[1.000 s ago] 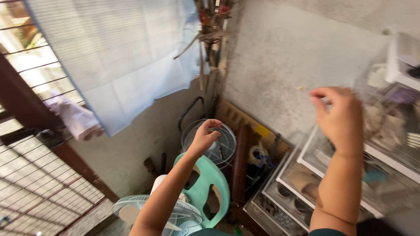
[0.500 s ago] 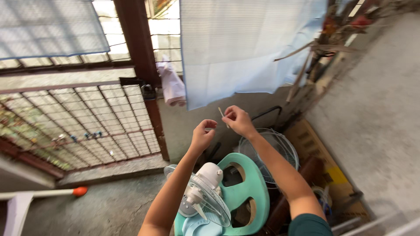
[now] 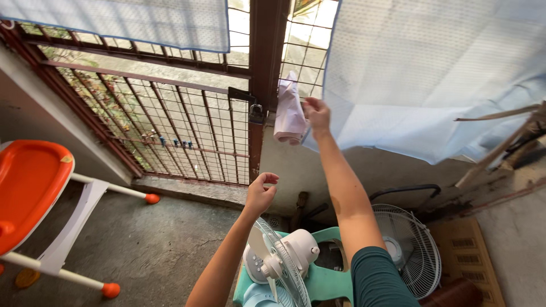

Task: The person cuts a sheet of brown paper from a roll using scissors, folds the cut piece, and hangs it on a window grille. Then the person assembles a small white table fan by attaching the front grille and securing it with a screwdriver.

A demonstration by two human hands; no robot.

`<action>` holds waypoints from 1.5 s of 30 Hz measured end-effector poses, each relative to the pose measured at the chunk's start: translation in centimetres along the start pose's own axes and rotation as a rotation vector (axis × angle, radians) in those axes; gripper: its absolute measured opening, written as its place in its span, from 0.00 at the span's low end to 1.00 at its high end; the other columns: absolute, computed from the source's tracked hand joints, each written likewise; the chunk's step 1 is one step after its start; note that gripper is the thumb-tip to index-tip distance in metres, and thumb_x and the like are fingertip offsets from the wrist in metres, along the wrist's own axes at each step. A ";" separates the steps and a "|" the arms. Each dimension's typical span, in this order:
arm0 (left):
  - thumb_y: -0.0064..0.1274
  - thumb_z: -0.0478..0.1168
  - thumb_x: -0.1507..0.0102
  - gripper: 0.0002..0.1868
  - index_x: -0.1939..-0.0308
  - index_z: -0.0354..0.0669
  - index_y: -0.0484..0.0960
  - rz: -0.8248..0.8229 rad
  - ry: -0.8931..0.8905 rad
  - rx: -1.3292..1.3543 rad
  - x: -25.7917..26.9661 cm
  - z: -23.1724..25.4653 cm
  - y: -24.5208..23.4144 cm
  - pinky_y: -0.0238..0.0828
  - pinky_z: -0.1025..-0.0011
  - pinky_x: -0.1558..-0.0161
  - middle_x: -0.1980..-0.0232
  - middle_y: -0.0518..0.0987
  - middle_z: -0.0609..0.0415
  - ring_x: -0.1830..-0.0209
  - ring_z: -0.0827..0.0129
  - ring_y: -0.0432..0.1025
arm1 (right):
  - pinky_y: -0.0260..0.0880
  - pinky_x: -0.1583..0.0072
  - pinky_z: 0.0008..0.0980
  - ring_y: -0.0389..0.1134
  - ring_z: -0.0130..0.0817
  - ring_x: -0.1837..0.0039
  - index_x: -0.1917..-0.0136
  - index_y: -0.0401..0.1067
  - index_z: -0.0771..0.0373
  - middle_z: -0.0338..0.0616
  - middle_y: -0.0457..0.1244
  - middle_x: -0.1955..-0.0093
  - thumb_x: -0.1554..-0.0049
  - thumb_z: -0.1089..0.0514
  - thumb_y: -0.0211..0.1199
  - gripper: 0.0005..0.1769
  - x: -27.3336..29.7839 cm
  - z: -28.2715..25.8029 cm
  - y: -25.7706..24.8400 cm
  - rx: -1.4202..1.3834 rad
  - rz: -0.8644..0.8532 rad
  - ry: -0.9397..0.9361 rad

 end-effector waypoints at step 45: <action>0.53 0.33 0.42 0.18 0.48 0.44 0.81 0.115 -0.120 -0.064 0.3 -9.1 -10.7 0.77 0.71 0.61 0.50 0.83 0.53 0.64 0.69 0.80 | 0.54 0.26 0.48 0.48 0.62 0.21 0.21 0.41 0.76 0.68 0.35 0.17 0.42 0.39 0.64 0.55 6.6 11.1 16.0 1.560 -0.110 0.226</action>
Point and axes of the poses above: each hand's wrist, its own x-axis away from the middle knuckle, its own y-axis out of the palm, z = x × y, the point moved 9 cm from there along -x, towards the middle knuckle
